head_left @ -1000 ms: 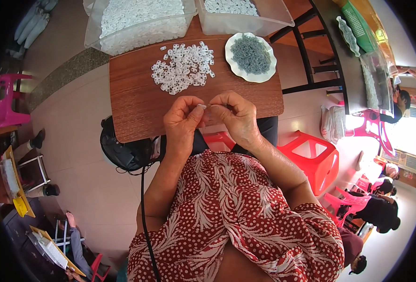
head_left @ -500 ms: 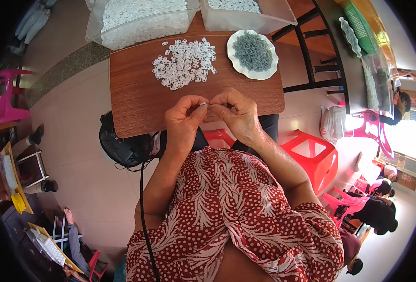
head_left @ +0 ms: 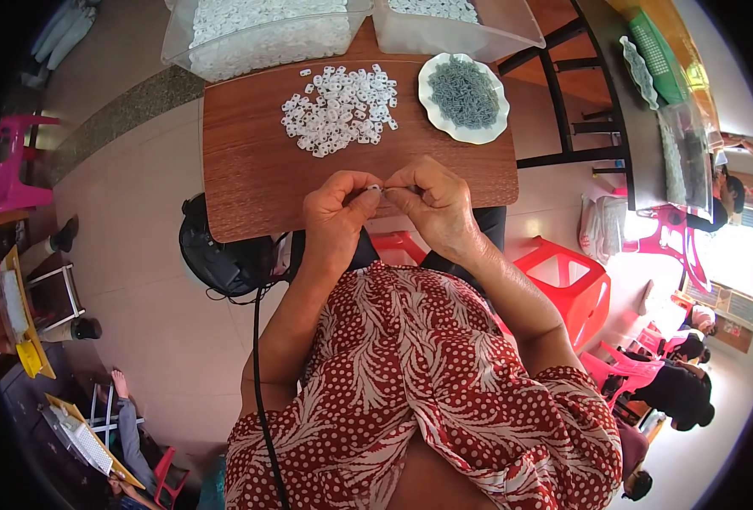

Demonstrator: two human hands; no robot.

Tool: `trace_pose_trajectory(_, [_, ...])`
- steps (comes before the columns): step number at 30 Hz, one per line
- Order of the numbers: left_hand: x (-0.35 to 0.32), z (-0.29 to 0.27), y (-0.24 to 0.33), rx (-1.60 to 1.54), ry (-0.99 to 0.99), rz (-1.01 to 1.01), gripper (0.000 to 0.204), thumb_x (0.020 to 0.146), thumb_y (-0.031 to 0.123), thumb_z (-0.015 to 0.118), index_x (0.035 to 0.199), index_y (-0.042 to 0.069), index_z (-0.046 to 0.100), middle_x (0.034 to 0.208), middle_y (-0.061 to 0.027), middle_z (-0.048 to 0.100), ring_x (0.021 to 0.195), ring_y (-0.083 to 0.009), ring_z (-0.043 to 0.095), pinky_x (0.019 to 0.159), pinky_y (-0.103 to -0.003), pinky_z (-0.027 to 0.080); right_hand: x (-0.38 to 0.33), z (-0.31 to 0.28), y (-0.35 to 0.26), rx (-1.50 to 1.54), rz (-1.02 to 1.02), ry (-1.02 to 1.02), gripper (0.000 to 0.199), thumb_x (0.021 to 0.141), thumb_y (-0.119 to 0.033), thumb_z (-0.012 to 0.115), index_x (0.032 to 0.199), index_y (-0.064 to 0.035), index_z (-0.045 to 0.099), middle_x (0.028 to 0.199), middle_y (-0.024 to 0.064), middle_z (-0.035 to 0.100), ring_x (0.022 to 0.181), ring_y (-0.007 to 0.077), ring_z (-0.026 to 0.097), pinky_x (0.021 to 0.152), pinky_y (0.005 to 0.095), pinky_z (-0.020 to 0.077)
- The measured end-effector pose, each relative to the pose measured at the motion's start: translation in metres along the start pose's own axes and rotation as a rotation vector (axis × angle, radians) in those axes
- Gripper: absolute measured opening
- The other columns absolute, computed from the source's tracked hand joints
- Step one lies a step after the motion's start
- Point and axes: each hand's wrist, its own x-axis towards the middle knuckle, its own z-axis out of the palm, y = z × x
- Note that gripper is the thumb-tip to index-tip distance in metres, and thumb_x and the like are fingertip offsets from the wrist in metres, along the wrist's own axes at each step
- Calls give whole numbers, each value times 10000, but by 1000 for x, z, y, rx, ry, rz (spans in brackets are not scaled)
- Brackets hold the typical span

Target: Manual assembly of small white plastic components by inserting tiny grey parts into them.

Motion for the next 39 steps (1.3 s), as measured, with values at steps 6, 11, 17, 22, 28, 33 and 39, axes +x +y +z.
trace_pose_trajectory(6, [0,-3,2,-28,-19,-27,124,838,87,630,913,-12,621,766,9,590,625,-39,489,557,-171,404,1,0,-1,-17,-39,-21,100,727,45,648,804,-10,618,778,57,571,700,156,550,602,271,431])
trace_pose_trajectory(11, [-2,0,1,45,13,7,123,828,86,639,903,-10,624,759,10,588,623,-38,485,551,-170,397,1,1,1,-15,-47,-22,102,721,46,652,800,-8,614,767,61,572,700,163,555,599,280,432])
trace_pose_trajectory(17, [-2,0,1,149,25,39,77,805,18,629,874,-16,622,737,7,583,635,-42,502,564,-180,419,0,3,5,-55,-82,-28,101,720,57,647,788,-3,602,753,65,565,691,183,561,605,279,447])
trace_pose_trajectory(22, [0,3,-8,163,25,47,101,816,56,641,886,-15,629,713,7,584,575,-37,483,505,-171,386,0,9,17,-42,-146,-22,93,747,92,604,781,17,561,761,81,552,678,181,582,577,292,495])
trace_pose_trajectory(28, [1,8,-10,66,109,-45,61,782,-52,600,829,-17,615,709,9,570,570,-40,477,506,-183,406,-1,19,29,99,73,-60,57,783,98,565,799,53,533,787,104,548,677,172,611,581,288,552])
trace_pose_trajectory(33, [4,3,-19,3,141,-72,72,795,-43,602,857,-14,623,710,4,584,561,-46,499,497,-183,410,5,22,27,138,146,-94,26,798,77,550,794,57,534,790,110,555,701,181,609,595,294,536])
trace_pose_trajectory(39, [12,-3,-21,-68,167,-171,94,827,1,599,910,-25,634,738,-20,609,575,-62,540,496,-178,431,17,24,21,-93,92,-93,32,781,4,585,797,32,586,762,131,595,722,232,604,638,330,478])
